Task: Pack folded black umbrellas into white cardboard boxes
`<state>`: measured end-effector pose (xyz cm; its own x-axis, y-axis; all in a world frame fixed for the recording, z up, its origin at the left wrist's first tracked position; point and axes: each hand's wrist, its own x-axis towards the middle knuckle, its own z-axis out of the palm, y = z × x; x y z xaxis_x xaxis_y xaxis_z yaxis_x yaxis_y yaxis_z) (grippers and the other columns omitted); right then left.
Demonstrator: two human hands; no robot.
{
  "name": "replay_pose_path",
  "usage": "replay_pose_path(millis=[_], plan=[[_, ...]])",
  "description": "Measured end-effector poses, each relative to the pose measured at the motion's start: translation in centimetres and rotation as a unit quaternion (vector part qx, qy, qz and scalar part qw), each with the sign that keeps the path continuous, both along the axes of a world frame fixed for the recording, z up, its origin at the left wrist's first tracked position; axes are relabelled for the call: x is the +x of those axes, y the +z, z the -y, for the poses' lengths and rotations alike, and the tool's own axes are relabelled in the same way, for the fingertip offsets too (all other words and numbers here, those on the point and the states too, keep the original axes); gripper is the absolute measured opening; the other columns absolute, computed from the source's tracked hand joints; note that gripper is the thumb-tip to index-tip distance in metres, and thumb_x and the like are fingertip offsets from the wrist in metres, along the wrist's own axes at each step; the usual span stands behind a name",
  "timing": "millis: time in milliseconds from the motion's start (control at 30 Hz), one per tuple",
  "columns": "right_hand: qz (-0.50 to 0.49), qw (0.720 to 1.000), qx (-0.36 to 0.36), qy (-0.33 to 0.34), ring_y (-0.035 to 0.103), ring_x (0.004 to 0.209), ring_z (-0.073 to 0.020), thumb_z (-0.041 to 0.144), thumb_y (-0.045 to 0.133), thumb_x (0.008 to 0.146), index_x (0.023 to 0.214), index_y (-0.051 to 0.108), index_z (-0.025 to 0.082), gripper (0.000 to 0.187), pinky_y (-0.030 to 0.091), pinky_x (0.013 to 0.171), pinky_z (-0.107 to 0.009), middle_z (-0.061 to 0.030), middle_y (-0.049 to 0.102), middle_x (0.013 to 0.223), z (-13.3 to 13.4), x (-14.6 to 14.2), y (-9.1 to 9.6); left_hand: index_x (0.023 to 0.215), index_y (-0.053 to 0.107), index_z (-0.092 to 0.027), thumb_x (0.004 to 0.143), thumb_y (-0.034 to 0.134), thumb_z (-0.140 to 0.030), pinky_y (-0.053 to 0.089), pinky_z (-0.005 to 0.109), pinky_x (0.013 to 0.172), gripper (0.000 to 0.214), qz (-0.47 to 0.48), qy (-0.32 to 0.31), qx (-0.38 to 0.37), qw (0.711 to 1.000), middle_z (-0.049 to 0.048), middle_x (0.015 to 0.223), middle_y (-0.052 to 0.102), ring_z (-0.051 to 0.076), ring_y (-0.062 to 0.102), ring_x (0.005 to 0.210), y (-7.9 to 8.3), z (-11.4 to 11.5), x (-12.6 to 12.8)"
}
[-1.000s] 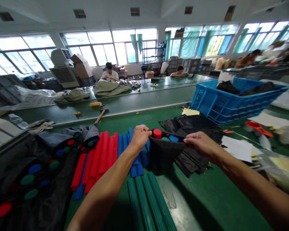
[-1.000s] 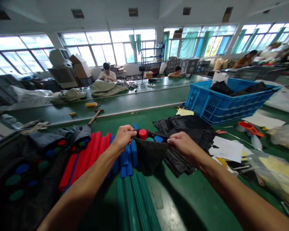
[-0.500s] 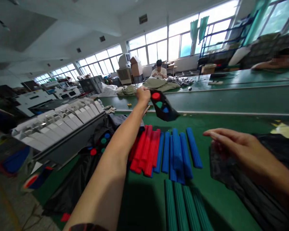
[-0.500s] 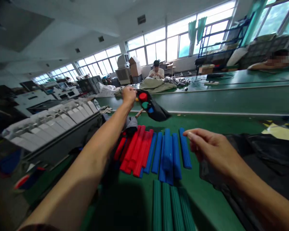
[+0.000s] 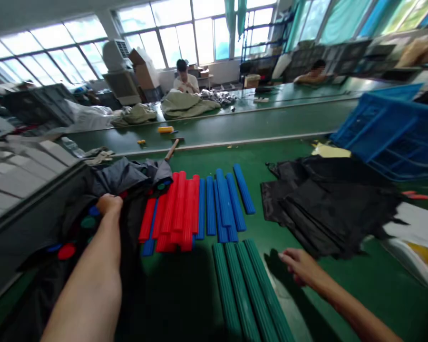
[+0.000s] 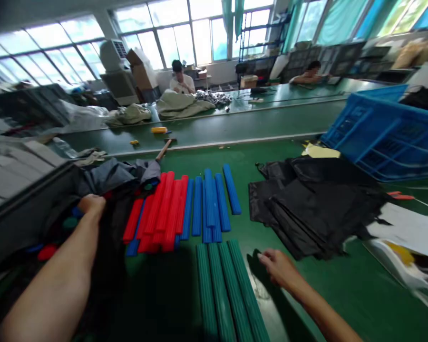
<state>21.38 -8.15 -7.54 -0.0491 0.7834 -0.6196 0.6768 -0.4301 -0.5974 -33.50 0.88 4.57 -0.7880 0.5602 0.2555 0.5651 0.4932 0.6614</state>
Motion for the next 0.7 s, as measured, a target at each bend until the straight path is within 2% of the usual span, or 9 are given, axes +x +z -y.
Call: replay_pose_path(millis=[100, 200, 267, 300, 400, 467, 533, 633, 700], plan=[[0.052, 0.992, 0.020, 0.111, 0.057, 0.054, -0.0155, 0.046, 0.051, 0.080, 0.075, 0.054, 0.019, 0.028, 0.036, 0.050, -0.026, -0.0007, 0.058, 0.061, 4.1, 0.0, -2.7, 0.088, 0.057, -0.017, 0.073, 0.056, -0.017, 0.037, 0.060, 0.097, 0.015, 0.016, 0.085, -0.062, 0.994, 0.0067, 0.094, 0.063, 0.038, 0.051, 0.120, -1.9, -0.1, -1.2], [0.077, 0.984, 0.047, 0.156, 0.062, 0.073, -0.0204, 0.043, 0.052, 0.082, 0.080, 0.056, 0.018, 0.025, 0.039, 0.062, -0.028, -0.0066, 0.066, 0.077, 8.3, -1.2, -4.7, 0.109, 0.049, -0.013, 0.074, 0.056, -0.015, 0.033, 0.062, 0.101, 0.036, -0.030, 0.126, -0.048, 0.990, 0.0122, 0.125, 0.050, 0.039, 0.040, 0.128, -3.3, -0.8, 0.9], [0.109, 0.984, 0.057, 0.132, 0.063, 0.078, -0.0238, 0.040, 0.049, 0.084, 0.091, 0.057, 0.016, 0.026, 0.042, 0.067, -0.032, -0.0111, 0.067, 0.084, 10.5, -1.9, -5.8, 0.119, 0.045, -0.010, 0.077, 0.056, -0.017, 0.029, 0.063, 0.103, 0.043, -0.099, 0.074, 0.015, 0.992, 0.0166, 0.132, 0.043, 0.040, 0.037, 0.129, -4.3, -1.6, 4.6], [0.112, 0.984, 0.068, 0.123, 0.064, 0.080, -0.0251, 0.039, 0.048, 0.084, 0.095, 0.057, 0.015, 0.028, 0.043, 0.070, -0.033, -0.0128, 0.068, 0.087, 11.2, -2.1, -6.2, 0.121, 0.045, -0.009, 0.079, 0.055, -0.017, 0.028, 0.064, 0.102, 0.044, -0.137, 0.017, 0.058, 0.989, 0.0184, 0.129, 0.044, 0.039, 0.038, 0.127, -4.8, -2.1, 7.1], [0.064, 0.984, 0.133, 0.099, 0.064, 0.085, -0.0257, 0.041, 0.044, 0.086, 0.101, 0.057, 0.016, 0.032, 0.044, 0.076, -0.035, -0.0131, 0.068, 0.091, 11.7, -1.6, -6.6, 0.115, 0.052, -0.012, 0.081, 0.055, -0.020, 0.039, 0.046, 0.100, 0.035, -0.160, -0.109, 0.093, 0.977, 0.0138, 0.114, 0.054, 0.029, 0.048, 0.115, -6.8, -3.5, 16.4], [0.020, 0.981, 0.181, 0.068, 0.064, 0.084, -0.0241, 0.047, 0.042, 0.088, 0.100, 0.056, 0.019, 0.034, 0.045, 0.075, -0.033, -0.0102, 0.068, 0.089, 10.3, -0.5, -5.7, 0.117, 0.051, -0.012, 0.086, 0.049, -0.021, 0.041, 0.041, 0.098, 0.032, -0.127, -0.262, 0.065, 0.954, 0.0155, 0.112, 0.056, 0.027, 0.051, 0.111, -8.3, -4.2, 23.2], [0.010, 0.975, 0.217, 0.042, 0.063, 0.079, -0.0223, 0.051, 0.038, 0.091, 0.092, 0.056, 0.020, 0.037, 0.045, 0.071, -0.031, -0.0076, 0.067, 0.083, 7.0, 0.7, -3.9, 0.122, 0.049, -0.016, 0.090, 0.045, -0.022, 0.039, 0.038, 0.099, 0.033, -0.093, -0.366, -0.002, 0.926, 0.0139, 0.116, 0.055, 0.024, 0.049, 0.114, -9.8, -4.5, 29.2], [0.100, 0.966, 0.232, 0.047, 0.061, 0.072, -0.0201, 0.049, 0.034, 0.092, 0.077, 0.055, 0.019, 0.040, 0.043, 0.067, -0.028, -0.0062, 0.064, 0.074, -1.0, 2.0, -0.6, 0.121, 0.051, -0.017, 0.088, 0.050, -0.020, 0.041, 0.035, 0.095, 0.034, -0.086, -0.384, -0.038, 0.918, 0.0124, 0.114, 0.058, 0.023, 0.053, 0.110, -11.5, -4.4, 35.3], [0.126, 0.962, 0.239, 0.046, 0.062, 0.075, -0.0207, 0.046, 0.036, 0.092, 0.077, 0.058, 0.017, 0.039, 0.042, 0.069, -0.028, -0.0077, 0.066, 0.077, -7.3, 1.9, 1.1, 0.118, 0.053, -0.015, 0.085, 0.053, -0.019, 0.042, 0.035, 0.091, 0.033, -0.092, -0.377, -0.055, 0.920, 0.0123, 0.110, 0.059, 0.023, 0.055, 0.105, -12.0, -4.4, 37.0]])
